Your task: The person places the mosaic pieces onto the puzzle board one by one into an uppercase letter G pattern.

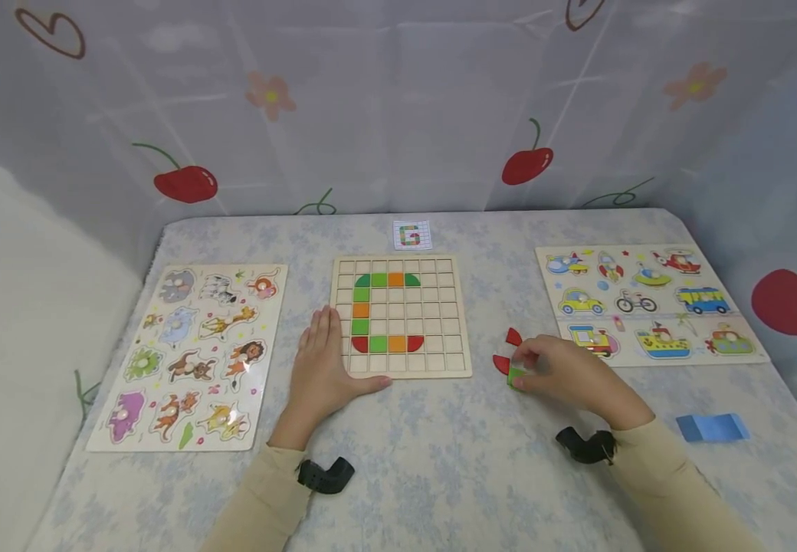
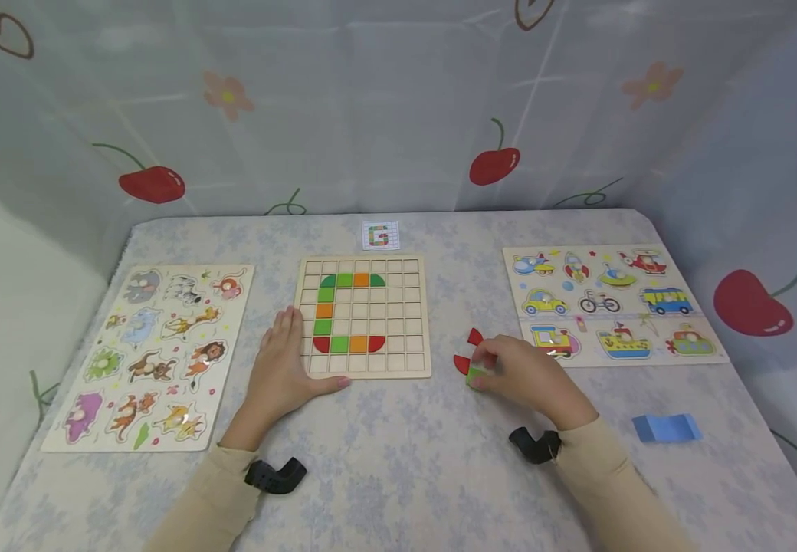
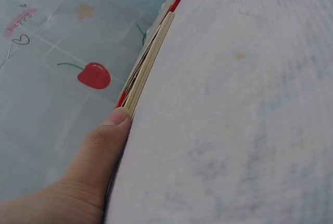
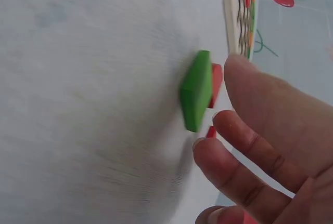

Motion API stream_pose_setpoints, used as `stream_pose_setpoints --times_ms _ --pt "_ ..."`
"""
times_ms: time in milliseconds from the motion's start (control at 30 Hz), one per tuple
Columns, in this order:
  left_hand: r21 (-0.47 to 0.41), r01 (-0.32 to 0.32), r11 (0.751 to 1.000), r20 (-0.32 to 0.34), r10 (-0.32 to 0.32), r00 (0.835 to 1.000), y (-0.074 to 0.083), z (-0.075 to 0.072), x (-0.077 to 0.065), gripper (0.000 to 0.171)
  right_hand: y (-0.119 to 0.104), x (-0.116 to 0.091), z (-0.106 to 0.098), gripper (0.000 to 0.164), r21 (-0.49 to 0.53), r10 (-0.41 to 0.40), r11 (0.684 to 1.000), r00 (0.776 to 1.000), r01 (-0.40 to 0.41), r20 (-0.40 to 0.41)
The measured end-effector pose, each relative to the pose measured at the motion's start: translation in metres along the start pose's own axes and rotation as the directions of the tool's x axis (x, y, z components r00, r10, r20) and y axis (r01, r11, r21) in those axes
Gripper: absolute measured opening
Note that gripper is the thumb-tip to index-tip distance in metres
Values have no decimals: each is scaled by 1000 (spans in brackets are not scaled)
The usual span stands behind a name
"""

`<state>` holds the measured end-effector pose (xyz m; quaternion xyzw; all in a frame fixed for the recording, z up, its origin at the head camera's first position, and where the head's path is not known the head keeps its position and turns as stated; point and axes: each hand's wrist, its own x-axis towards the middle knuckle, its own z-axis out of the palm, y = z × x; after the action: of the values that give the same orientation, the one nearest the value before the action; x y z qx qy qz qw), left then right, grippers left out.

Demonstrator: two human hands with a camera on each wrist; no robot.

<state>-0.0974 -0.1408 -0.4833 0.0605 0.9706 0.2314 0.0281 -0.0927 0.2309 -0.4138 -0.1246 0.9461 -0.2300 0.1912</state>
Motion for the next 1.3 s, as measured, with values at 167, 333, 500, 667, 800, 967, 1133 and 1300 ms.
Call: stream_pose_setpoints --times_ms 167,333,500,667,800,967,1133,1300 --pt "-1 -3 1000 -3 3 1000 -1 0 0 143 2 -3 6 27 -10 8 1000 1000 -8 -6" --pt "-2 -1 1000 1 1 1000 0 -1 0 143 5 -2 8 24 63 -17 998 1000 17 6" --pt "-4 5 1000 4 -5 1000 0 -1 0 144 11 4 2 22 162 -70 985 997 66 18" --pt "-9 4 1000 0 -4 1000 -1 0 0 144 -2 24 1 18 198 -78 977 996 84 -37" --pt "-12 2 1000 -1 -2 1000 -2 1 0 145 -24 47 7 17 242 -84 966 995 94 -53" --pt "-11 3 1000 -2 -3 1000 -1 1 0 146 -55 74 17 17 272 -105 955 993 117 -57" --pt "-9 5 1000 0 -5 1000 0 0 0 145 -77 95 26 16 260 -107 958 992 122 -72" --pt "-1 -3 1000 -5 3 1000 0 -1 0 145 -89 106 32 15 243 -91 963 991 113 -97"
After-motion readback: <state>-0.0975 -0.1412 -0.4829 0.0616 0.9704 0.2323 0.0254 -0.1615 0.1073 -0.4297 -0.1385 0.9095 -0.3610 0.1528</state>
